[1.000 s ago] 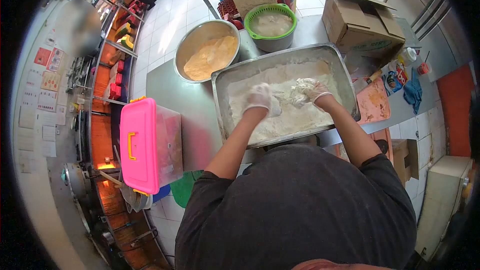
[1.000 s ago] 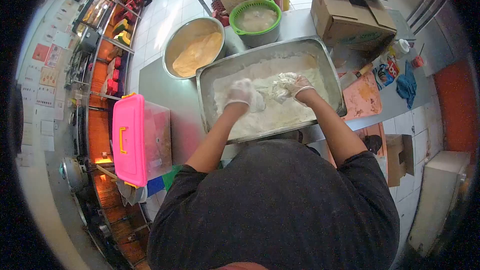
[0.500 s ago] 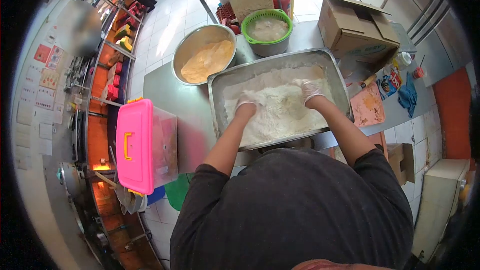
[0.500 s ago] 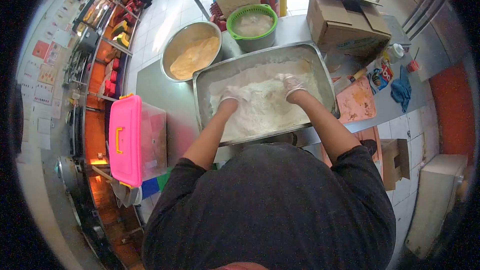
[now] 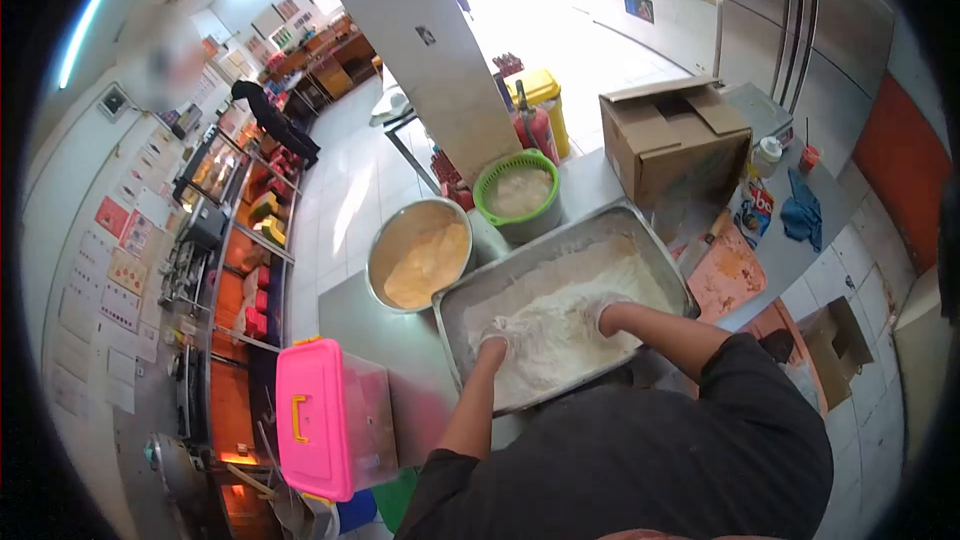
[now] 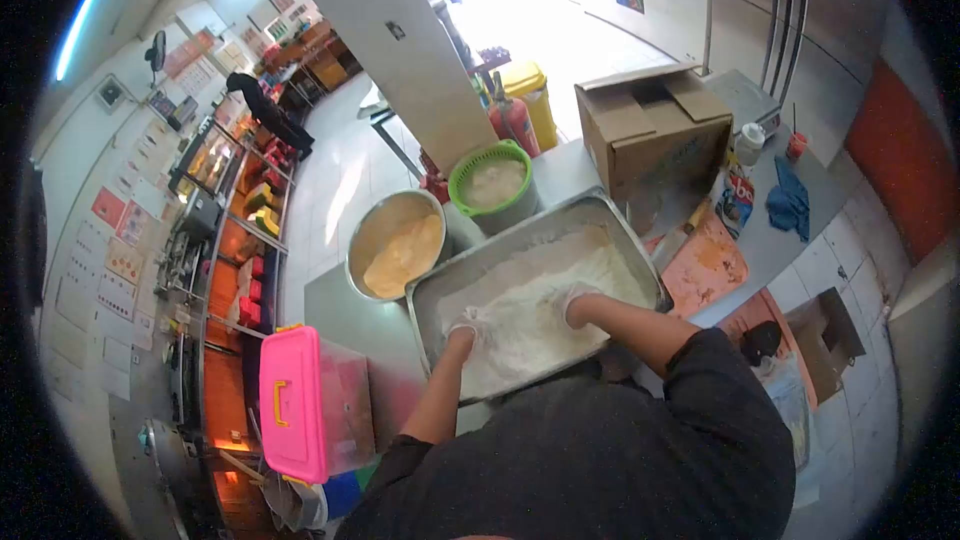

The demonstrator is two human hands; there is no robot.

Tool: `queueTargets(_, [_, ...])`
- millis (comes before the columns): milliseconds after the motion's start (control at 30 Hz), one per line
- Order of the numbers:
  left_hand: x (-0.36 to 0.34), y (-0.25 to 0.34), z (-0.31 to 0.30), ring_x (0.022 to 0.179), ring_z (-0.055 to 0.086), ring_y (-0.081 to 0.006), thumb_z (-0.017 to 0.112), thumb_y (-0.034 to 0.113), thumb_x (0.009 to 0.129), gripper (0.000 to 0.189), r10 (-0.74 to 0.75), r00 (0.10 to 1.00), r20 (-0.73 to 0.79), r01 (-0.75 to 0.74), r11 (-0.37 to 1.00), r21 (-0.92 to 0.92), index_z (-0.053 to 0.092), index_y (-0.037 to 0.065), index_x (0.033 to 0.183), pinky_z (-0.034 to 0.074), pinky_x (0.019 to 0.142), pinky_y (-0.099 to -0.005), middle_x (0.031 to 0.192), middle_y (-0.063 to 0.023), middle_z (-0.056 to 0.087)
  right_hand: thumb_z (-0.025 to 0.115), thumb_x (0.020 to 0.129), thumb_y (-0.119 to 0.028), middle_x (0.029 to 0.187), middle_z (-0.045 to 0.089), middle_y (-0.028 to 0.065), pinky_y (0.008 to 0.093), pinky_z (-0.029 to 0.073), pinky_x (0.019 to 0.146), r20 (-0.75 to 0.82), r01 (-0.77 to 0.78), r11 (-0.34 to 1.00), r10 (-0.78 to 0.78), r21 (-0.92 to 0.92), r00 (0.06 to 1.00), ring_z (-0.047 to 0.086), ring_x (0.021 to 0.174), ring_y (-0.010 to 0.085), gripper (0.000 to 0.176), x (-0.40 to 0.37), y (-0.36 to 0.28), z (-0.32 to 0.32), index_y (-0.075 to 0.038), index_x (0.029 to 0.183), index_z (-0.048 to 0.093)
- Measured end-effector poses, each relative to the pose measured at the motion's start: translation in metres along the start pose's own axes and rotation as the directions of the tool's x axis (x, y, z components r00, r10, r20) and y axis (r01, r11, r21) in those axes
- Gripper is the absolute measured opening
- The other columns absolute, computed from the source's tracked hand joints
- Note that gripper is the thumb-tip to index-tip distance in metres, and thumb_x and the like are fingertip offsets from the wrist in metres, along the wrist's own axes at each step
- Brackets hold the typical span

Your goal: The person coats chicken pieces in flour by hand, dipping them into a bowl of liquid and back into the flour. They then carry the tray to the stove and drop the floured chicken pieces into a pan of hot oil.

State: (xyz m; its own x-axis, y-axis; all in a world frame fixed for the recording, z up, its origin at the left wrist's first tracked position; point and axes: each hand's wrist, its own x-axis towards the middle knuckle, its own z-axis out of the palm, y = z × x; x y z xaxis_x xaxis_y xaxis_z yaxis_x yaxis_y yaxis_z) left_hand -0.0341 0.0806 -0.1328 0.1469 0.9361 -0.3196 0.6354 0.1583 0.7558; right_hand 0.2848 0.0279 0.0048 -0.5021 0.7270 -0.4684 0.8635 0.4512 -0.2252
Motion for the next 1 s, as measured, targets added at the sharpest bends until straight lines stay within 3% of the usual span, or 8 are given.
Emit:
queueTargets(200, [-0.004,0.033,0.006,0.089,0.062,-0.0188,0.061,0.025,0.087,0.033,-0.169,0.907,0.385,0.375,0.741,-0.558,0.063,0.005,0.112,0.051,0.076,-0.0337,0.105,-0.0075,0.065,0.064,0.075,-0.028,0.1,0.067,0.02,0.0424,0.049,0.081,-0.073,0.185,0.957,-0.173,0.222,0.982,0.063,0.095,0.033,0.034,0.0,0.018,-0.009,-0.004,0.099,0.069])
queueTargets(400, [-0.044,0.099,0.0,0.087,0.061,-0.0174,0.06,0.019,0.088,0.027,-0.1,0.957,0.273,0.242,0.793,-0.559,0.064,0.004,0.11,0.049,0.074,-0.0314,0.102,-0.0059,0.066,0.064,0.078,-0.032,0.102,0.068,0.0126,0.0386,0.049,0.08,-0.145,0.023,0.574,0.168,0.818,0.975,0.063,0.094,0.0287,0.034,0.015,0.027,-0.01,-0.011,0.105,0.068])
queueTargets(500, [-0.062,0.123,0.011,0.088,0.062,-0.0163,0.058,0.019,0.088,0.03,0.053,0.999,0.011,-0.045,0.925,-0.377,0.063,0.002,0.112,0.049,0.078,-0.03,0.103,-0.0079,0.066,0.059,0.083,-0.031,0.1,0.066,0.0124,0.0411,0.049,0.079,-0.728,0.185,0.855,0.277,0.485,0.628,0.063,0.094,0.0299,0.028,0.019,-0.007,-0.011,-0.013,0.102,0.068])
queueTargets(600, [-0.024,0.094,0.044,0.087,0.063,-0.0173,0.057,0.02,0.088,0.029,0.301,0.907,-0.295,-0.289,0.954,0.083,0.064,0.001,0.11,0.048,0.076,-0.0303,0.1,-0.0097,0.067,0.054,0.084,-0.027,0.1,0.063,0.0137,0.0428,0.048,0.081,-0.736,0.139,0.945,0.134,0.297,0.664,0.061,0.093,0.0316,0.022,0.035,-0.033,-0.004,-0.014,0.097,0.065])
queueTargets(767, [-0.082,0.18,0.003,0.086,0.063,-0.0205,0.056,0.022,0.088,0.027,0.367,0.899,-0.239,-0.405,0.904,-0.135,0.064,0.001,0.105,0.048,0.074,-0.032,0.096,-0.0125,0.067,0.055,0.082,-0.023,0.103,0.061,0.0147,0.0423,0.048,0.082,-0.718,0.036,0.932,0.253,0.361,0.648,0.06,0.093,0.0325,0.017,0.031,-0.023,-0.013,-0.013,0.094,0.063])
queueTargets(800, [-0.079,0.173,0.004,0.085,0.063,-0.0209,0.056,0.022,0.088,0.027,0.38,0.895,-0.236,-0.403,0.913,-0.06,0.063,0.001,0.104,0.048,0.073,-0.0324,0.095,-0.0132,0.066,0.055,0.085,-0.024,0.096,0.063,0.013,0.0413,0.049,0.079,-0.881,0.158,0.907,0.317,0.389,0.351,0.061,0.088,0.0321,0.015,0.044,-0.019,0.006,-0.013,0.09,0.062])
queueTargets(900, [-0.041,0.123,0.026,0.081,0.063,-0.0213,0.055,0.023,0.089,0.026,0.427,0.87,-0.246,-0.362,0.892,0.269,0.063,0.002,0.101,0.049,0.07,-0.0333,0.093,-0.0145,0.066,0.055,0.086,-0.027,0.083,0.059,0.0113,0.0425,0.049,0.073,-0.924,0.344,0.926,0.013,0.155,0.382,0.06,0.08,0.0311,0.014,0.042,-0.041,-0.004,-0.014,0.087,0.06])
queueTargets(1000, [-0.046,0.132,0.019,0.078,0.063,-0.0219,0.056,0.026,0.088,0.028,0.091,0.979,-0.182,-0.163,0.888,-0.429,0.062,0.002,0.101,0.049,0.067,-0.0338,0.091,-0.0131,0.066,0.059,0.082,-0.025,0.086,0.062,0.0129,0.0388,0.05,0.072,-0.838,0.226,0.974,-0.131,-0.01,0.529,0.061,0.082,0.0315,0.014,0.04,-0.021,-0.026,-0.013,0.089,0.064])
